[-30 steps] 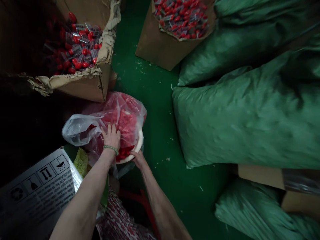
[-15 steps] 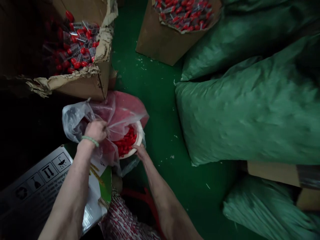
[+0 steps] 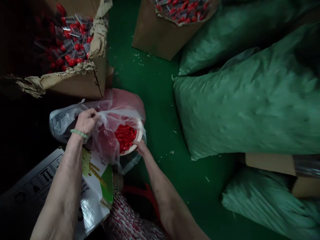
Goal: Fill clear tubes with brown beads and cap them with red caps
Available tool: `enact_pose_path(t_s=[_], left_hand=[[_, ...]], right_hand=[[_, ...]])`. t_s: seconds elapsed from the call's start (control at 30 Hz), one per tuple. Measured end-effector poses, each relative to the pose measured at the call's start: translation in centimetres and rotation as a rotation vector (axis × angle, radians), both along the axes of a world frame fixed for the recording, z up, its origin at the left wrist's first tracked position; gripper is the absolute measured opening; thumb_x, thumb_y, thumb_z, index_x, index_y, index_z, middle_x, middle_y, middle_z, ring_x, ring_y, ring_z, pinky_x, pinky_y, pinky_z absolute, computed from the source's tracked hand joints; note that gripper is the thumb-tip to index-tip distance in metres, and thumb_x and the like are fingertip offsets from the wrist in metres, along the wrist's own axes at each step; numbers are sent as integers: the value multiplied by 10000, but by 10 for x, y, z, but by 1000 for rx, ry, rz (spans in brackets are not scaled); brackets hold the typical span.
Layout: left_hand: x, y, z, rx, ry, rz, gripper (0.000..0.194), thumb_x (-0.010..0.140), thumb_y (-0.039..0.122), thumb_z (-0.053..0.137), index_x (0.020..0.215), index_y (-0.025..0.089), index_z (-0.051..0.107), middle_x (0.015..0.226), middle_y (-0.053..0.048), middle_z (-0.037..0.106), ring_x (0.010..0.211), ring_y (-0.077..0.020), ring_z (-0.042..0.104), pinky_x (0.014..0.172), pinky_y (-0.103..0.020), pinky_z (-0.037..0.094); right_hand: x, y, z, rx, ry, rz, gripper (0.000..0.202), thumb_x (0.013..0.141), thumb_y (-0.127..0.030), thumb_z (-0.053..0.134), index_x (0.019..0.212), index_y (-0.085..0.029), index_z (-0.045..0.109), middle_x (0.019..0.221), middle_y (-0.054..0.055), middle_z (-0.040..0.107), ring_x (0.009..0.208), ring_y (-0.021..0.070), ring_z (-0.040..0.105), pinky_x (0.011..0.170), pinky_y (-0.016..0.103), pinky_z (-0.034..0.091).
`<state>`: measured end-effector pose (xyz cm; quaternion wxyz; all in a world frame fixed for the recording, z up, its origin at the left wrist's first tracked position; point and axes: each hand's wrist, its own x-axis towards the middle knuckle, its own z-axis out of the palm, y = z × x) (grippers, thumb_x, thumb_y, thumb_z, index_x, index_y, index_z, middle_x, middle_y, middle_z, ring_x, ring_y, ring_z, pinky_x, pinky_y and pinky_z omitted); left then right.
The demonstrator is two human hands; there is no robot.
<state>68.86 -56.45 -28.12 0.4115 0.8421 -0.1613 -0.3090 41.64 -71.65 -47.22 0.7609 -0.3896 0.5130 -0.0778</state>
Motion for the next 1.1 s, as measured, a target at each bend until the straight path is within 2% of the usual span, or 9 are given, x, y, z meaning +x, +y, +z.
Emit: enact_pose_path(t_s=[0.1, 0.27, 0.5, 0.6, 0.67, 0.77, 0.83, 0.97, 1.1], left_hand=[[13, 0, 6, 76, -84, -52, 207, 757, 339, 534, 616, 188, 524, 577, 4, 530, 588, -151, 497, 590, -263, 421], [9, -14, 16, 354, -391, -161, 198, 808, 271, 459, 634, 199, 522, 633, -37, 536, 712, -212, 539, 725, -330, 432], [-2, -69, 41, 56, -614, 17, 262, 889, 337, 473, 686, 223, 592, 743, -66, 565, 863, -237, 560, 825, -355, 461], [1, -87, 45, 1, -625, -22, 255, 897, 350, 486, 751, 210, 642, 728, -62, 583, 865, -231, 575, 869, -365, 472], [-1, -92, 44, -21, -614, -125, 214, 872, 324, 530, 912, 172, 674, 800, -63, 616, 882, -228, 601, 894, -376, 482], [-2, -87, 38, -73, -535, -269, 458, 818, 282, 603, 1247, 125, 564, 957, -79, 645, 949, -238, 631, 922, -389, 499], [2, -75, 34, -83, -467, -291, 564, 826, 268, 582, 1350, 92, 466, 1069, -113, 642, 999, -243, 637, 941, -396, 501], [5, -43, 34, -64, -424, -281, 504, 861, 300, 516, 1315, 82, 491, 1219, -157, 608, 1081, -257, 624, 965, -420, 502], [-33, -16, 39, -26, -550, -266, 453, 894, 330, 481, 1290, 113, 515, 1322, -162, 565, 1239, -263, 539, 1064, -420, 435]], right_hand=[[-4, -2, 2, 75, 18, 25, 640, 469, -105, 745, 1093, -219, 662, 882, 19, 763, 798, 260, 722, 687, 390, 619], [-18, -5, 11, 114, 30, 17, 604, 446, -142, 749, 1038, -225, 666, 857, 7, 763, 886, 288, 716, 790, 420, 606], [-29, -9, 28, 130, 23, 39, 652, 456, -109, 756, 1092, -219, 661, 901, 15, 768, 933, 286, 709, 878, 430, 571], [-35, -10, 34, 149, 18, 44, 658, 480, -107, 773, 1118, -217, 655, 905, 17, 762, 906, 268, 710, 873, 419, 565], [-40, -10, 38, 161, 16, 45, 589, 563, -142, 792, 1130, -203, 645, 943, 29, 748, 898, 242, 702, 866, 407, 562], [-46, -11, 44, 169, 18, 43, 356, 835, -294, 692, 1157, -163, 613, 1081, 65, 685, 940, 198, 669, 850, 404, 557], [-50, -11, 49, 170, 19, 43, 326, 927, -352, 590, 1185, -152, 590, 1162, 81, 635, 986, 193, 643, 847, 407, 554], [-58, -13, 60, 174, 14, 46, 357, 928, -359, 587, 1225, -162, 568, 1216, 88, 603, 1030, 210, 624, 862, 420, 549], [-65, -16, 70, 178, 9, 49, 361, 926, -360, 590, 1228, -164, 568, 1224, 89, 600, 1041, 214, 621, 868, 423, 547]])
